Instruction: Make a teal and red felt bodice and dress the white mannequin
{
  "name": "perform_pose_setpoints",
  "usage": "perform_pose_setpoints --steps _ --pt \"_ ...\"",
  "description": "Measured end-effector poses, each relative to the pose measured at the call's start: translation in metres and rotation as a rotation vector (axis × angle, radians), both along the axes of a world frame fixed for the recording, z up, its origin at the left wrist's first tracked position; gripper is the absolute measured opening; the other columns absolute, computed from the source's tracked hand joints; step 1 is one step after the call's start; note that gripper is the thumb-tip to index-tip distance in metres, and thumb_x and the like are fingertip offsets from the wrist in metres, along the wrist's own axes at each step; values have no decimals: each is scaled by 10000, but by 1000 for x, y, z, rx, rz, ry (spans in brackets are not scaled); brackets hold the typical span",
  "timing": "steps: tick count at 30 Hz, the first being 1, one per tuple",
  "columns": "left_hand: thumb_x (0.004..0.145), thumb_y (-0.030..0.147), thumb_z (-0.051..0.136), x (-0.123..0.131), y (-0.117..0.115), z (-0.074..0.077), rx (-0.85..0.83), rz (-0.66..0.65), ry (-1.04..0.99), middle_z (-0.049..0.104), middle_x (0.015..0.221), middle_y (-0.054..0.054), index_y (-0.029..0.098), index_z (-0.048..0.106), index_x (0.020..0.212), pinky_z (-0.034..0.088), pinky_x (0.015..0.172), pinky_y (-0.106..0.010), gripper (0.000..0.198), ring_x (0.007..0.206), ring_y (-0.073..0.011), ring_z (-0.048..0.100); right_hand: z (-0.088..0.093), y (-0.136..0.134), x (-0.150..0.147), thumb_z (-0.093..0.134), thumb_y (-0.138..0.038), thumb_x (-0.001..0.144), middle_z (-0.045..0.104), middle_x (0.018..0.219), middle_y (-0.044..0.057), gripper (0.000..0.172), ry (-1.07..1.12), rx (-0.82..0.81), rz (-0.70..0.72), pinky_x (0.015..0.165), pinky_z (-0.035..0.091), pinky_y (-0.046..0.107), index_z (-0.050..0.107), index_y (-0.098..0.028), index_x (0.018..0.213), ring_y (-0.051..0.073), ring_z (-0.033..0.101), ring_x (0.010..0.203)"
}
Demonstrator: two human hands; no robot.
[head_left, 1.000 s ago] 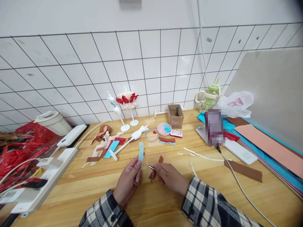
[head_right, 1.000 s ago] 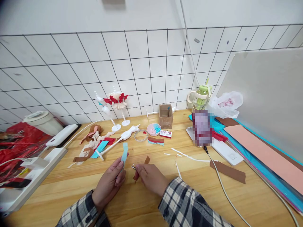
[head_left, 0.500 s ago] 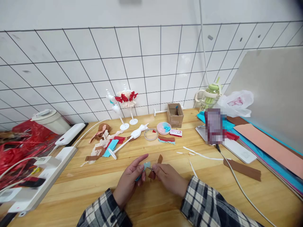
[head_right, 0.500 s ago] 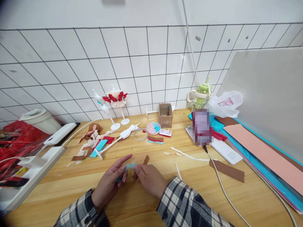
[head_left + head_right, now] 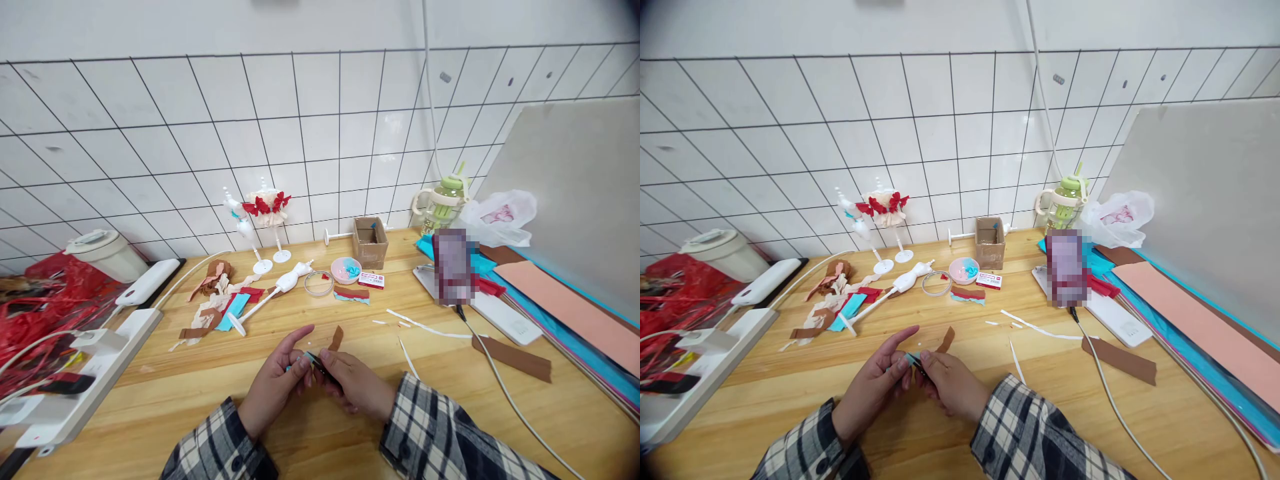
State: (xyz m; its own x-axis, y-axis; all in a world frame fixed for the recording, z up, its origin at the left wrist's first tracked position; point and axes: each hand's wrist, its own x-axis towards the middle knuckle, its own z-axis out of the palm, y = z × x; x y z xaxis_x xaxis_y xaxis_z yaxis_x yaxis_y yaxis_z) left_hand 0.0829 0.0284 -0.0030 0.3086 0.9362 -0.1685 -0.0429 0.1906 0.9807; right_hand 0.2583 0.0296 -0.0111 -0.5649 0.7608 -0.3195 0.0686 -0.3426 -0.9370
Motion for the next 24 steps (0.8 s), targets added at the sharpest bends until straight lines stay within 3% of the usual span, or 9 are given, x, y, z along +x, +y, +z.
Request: perform_pose_setpoints --steps 5,9,14,24 --pt "780 502 658 2 0 -1 -5 -23 20 590 583 24 161 472 1312 324 454 -193 659 481 -93 464 4 -2 -2 363 -686 866 311 520 -83 500 111 -127 -3 347 135 202 458 -210 746 49 167 372" --pt "737 523 688 0 1 -5 -31 -36 32 646 664 -19 148 631 1025 322 423 -190 476 447 -73 453 9 -3 -4 371 -677 868 267 484 -101 487 140 -196 -28 373 97 211 406 -214 719 43 133 364" --pt "711 516 713 -1 3 -8 -56 40 22 569 516 28 158 621 744 329 432 -183 371 429 -70 427 9 -3 -3 380 -677 865 257 487 -101 483 196 -193 -45 381 74 216 402 -217 719 46 114 367" --pt "673 538 724 2 2 0 -21 76 151 555 490 20 161 615 645 317 445 -205 393 437 -91 415 6 -3 -4 382 -717 839 253 486 -104 516 183 -213 -53 372 62 217 389 -217 711 40 108 360"
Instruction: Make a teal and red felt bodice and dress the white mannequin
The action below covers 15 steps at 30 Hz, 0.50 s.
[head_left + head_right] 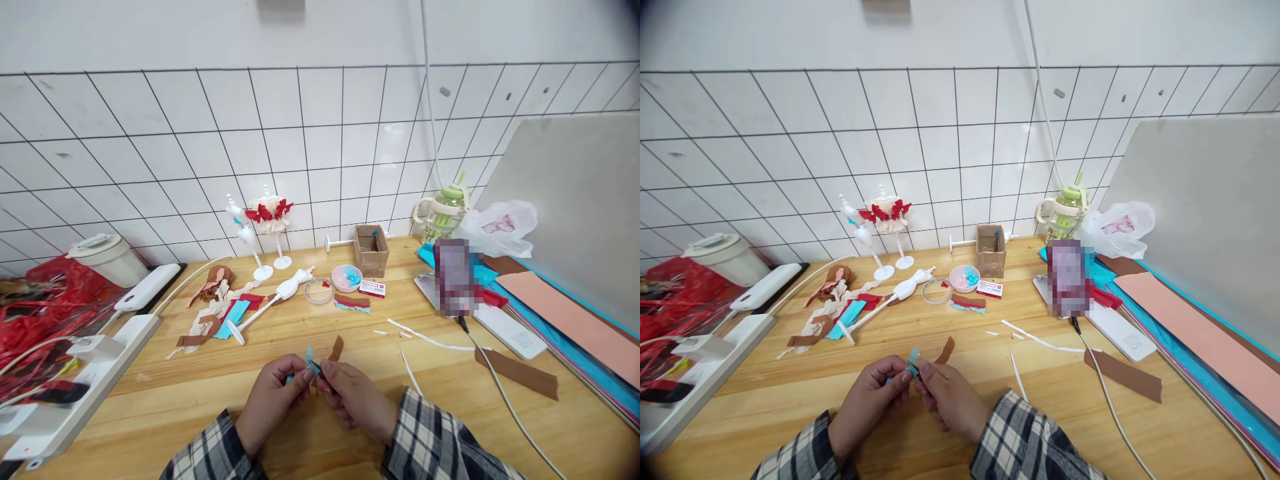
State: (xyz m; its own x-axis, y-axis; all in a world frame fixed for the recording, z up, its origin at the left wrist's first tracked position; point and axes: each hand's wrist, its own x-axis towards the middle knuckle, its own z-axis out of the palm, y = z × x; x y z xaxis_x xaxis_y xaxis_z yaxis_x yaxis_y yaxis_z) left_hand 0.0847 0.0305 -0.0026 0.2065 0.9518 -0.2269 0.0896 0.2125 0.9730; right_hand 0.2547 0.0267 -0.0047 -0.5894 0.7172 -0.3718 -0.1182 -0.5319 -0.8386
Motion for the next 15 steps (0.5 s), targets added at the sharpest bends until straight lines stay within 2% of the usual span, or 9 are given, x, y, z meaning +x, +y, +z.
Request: perform_pose_setpoints --steps 15 --pt "776 450 659 -6 2 -3 144 -61 110 608 585 -9 170 657 674 349 538 -228 298 540 -126 454 2 1 2 376 -698 846 244 486 -95 507 -30 -5 12 409 66 230 401 -213 702 51 98 383"
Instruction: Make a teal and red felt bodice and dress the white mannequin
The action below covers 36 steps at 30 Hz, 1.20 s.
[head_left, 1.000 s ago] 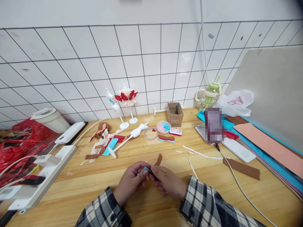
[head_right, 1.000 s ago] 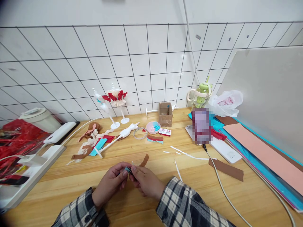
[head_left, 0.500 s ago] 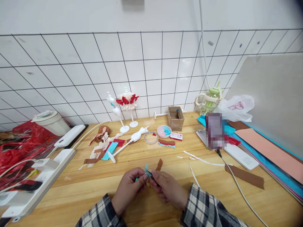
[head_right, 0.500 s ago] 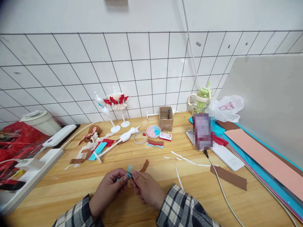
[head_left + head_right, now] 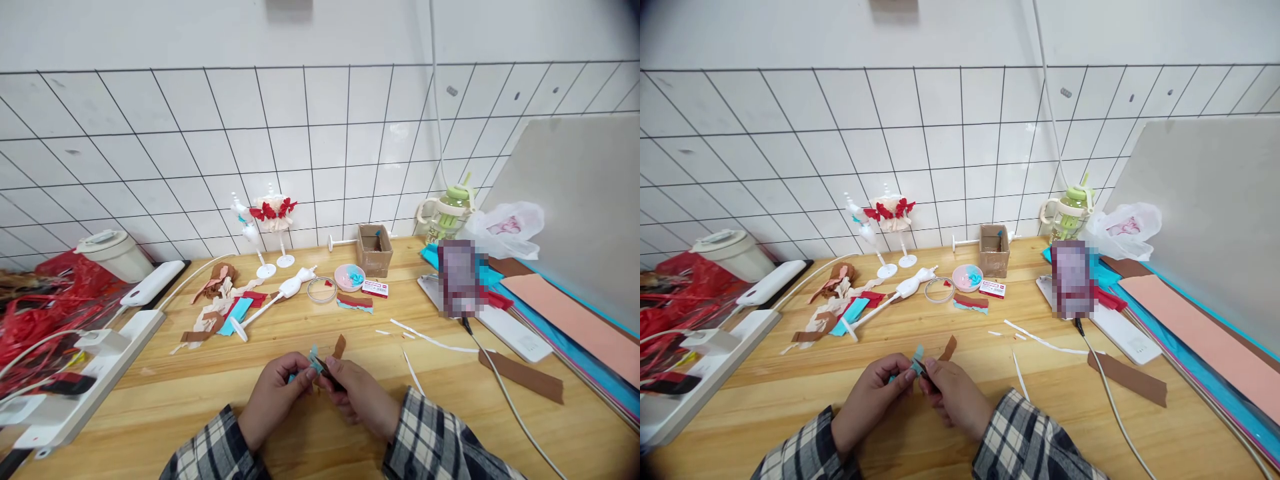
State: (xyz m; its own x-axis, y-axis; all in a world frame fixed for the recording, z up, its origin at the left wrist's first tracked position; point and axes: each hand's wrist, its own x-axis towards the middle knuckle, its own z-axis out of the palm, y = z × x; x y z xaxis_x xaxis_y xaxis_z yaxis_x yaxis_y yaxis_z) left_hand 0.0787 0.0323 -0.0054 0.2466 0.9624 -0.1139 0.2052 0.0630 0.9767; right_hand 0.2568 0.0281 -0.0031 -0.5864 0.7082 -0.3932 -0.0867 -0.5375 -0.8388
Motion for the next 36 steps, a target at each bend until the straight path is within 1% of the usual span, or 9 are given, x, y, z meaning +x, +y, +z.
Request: perform_pose_setpoints --steps 2,5,9,14,16,21,28,34,36 --pt "777 455 655 1 0 2 6 1 3 616 589 -14 171 660 673 352 546 -232 303 547 -132 459 1 0 1 379 -684 854 253 498 -91 491 2 -3 -9 420 76 230 415 -213 720 55 107 393" --pt "769 464 658 4 -2 5 22 36 0 616 600 -18 171 671 682 361 559 -236 305 568 -143 472 2 1 0 415 -664 851 250 500 -91 471 10 2 -25 430 86 233 411 -213 717 54 108 400" --pt "765 453 663 5 -3 2 20 61 1 610 620 -18 172 679 701 376 566 -238 289 585 -149 489 0 0 -1 436 -679 829 244 490 -99 487 18 18 -33 407 62 231 387 -213 696 46 111 385" --pt "773 452 654 0 0 0 23 155 5 580 599 1 182 658 737 388 547 -234 273 555 -140 488 -3 1 0 420 -682 831 281 505 -97 485 50 -7 -22 376 85 206 434 -206 739 47 144 387" --pt "774 450 656 -1 0 2 35 134 7 590 612 -6 180 663 741 399 564 -239 271 574 -146 500 -4 0 0 423 -678 834 298 512 -95 480 66 -6 -21 369 89 200 439 -206 749 47 150 385" --pt "794 425 640 0 -1 4 76 22 24 635 659 -33 178 690 728 409 619 -251 261 634 -163 528 -4 0 1 426 -663 846 299 521 -91 465 90 -7 4 358 79 202 424 -209 747 45 145 379" --pt "811 440 622 0 0 -1 30 44 -9 610 647 -17 176 661 743 394 586 -236 276 605 -147 501 1 1 1 431 -679 835 246 514 -100 479 92 -43 6 349 73 189 395 -212 733 41 108 376" --pt "814 455 609 1 -1 3 57 -21 -9 661 690 -27 170 660 757 430 659 -250 295 662 -162 559 -1 0 0 434 -684 832 280 530 -94 478 82 -44 15 349 93 180 401 -214 753 43 134 385" --pt "805 459 620 1 -1 2 63 -9 14 665 686 -24 168 643 734 430 652 -250 301 658 -161 564 -1 0 0 426 -686 835 277 528 -93 478 80 -44 15 352 93 180 400 -215 755 44 135 385"
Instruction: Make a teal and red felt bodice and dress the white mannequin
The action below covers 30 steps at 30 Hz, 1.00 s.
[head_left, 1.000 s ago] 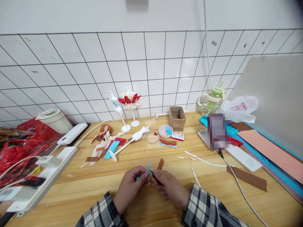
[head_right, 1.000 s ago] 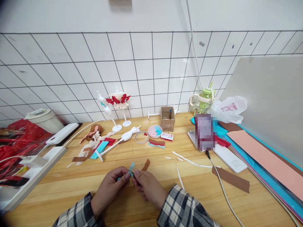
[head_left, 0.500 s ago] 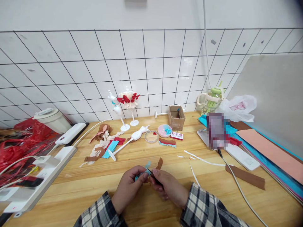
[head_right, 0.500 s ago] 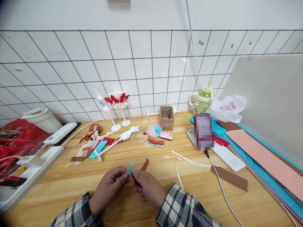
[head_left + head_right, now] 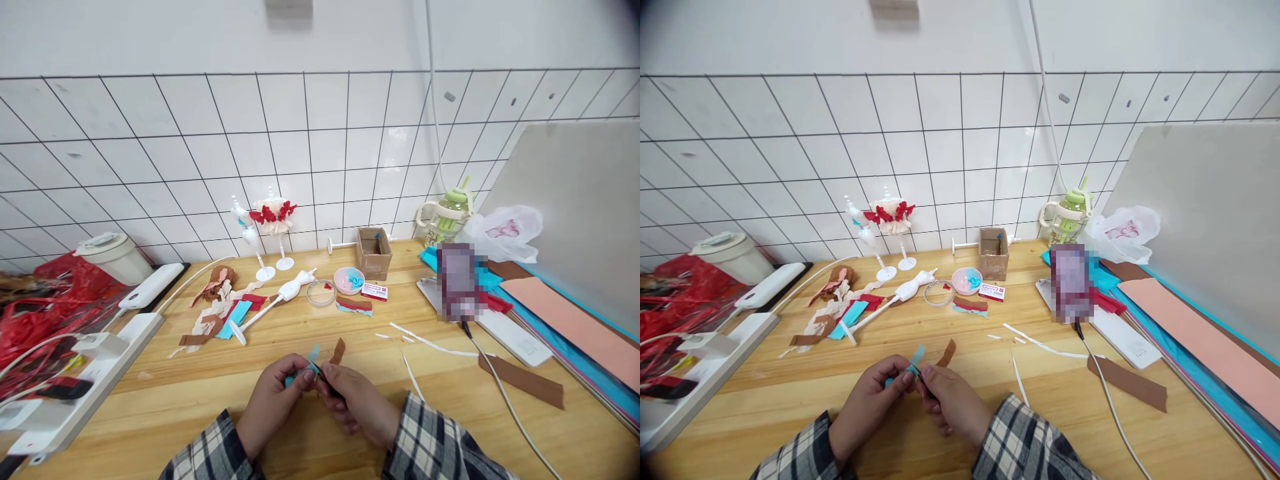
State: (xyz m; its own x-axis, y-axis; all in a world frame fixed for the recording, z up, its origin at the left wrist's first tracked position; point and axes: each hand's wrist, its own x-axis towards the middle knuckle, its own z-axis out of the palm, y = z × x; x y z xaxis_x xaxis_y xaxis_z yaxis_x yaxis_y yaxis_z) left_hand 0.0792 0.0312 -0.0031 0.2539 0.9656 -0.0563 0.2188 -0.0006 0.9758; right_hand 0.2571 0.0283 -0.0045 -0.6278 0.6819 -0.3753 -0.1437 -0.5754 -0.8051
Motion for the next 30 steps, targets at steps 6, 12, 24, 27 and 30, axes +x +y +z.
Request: perform_pose_setpoints --steps 6,12,24,27,30 --pt "780 460 662 -2 2 -3 -61 5 -74 689 735 -27 166 627 1021 458 686 -276 382 709 -177 620 0 0 2 437 -698 824 282 537 -92 488 11 -10 12 352 84 182 404 -216 759 41 130 387" --pt "759 462 681 0 2 -2 -122 -66 -198 716 737 -44 165 686 1011 485 691 -289 389 710 -190 649 0 -1 2 452 -701 815 285 530 -92 494 19 -19 39 351 83 185 404 -214 743 41 135 383" --pt "716 430 706 -1 3 2 -66 40 -86 674 635 -19 157 692 697 455 592 -236 275 614 -151 578 3 -2 2 431 -696 820 240 501 -105 494 -10 -35 72 373 67 195 390 -213 725 39 103 373" --pt "725 441 693 -1 3 1 -65 23 -79 674 640 -24 157 687 698 457 595 -242 286 621 -157 581 3 -2 1 450 -707 802 241 494 -107 504 -4 -20 59 369 62 198 387 -213 720 37 101 365" --pt "733 440 685 -2 2 1 -65 4 -63 679 653 -32 155 687 702 460 613 -252 286 637 -164 590 3 -2 1 456 -714 796 234 485 -109 512 2 -16 59 358 52 201 381 -215 713 37 95 356"
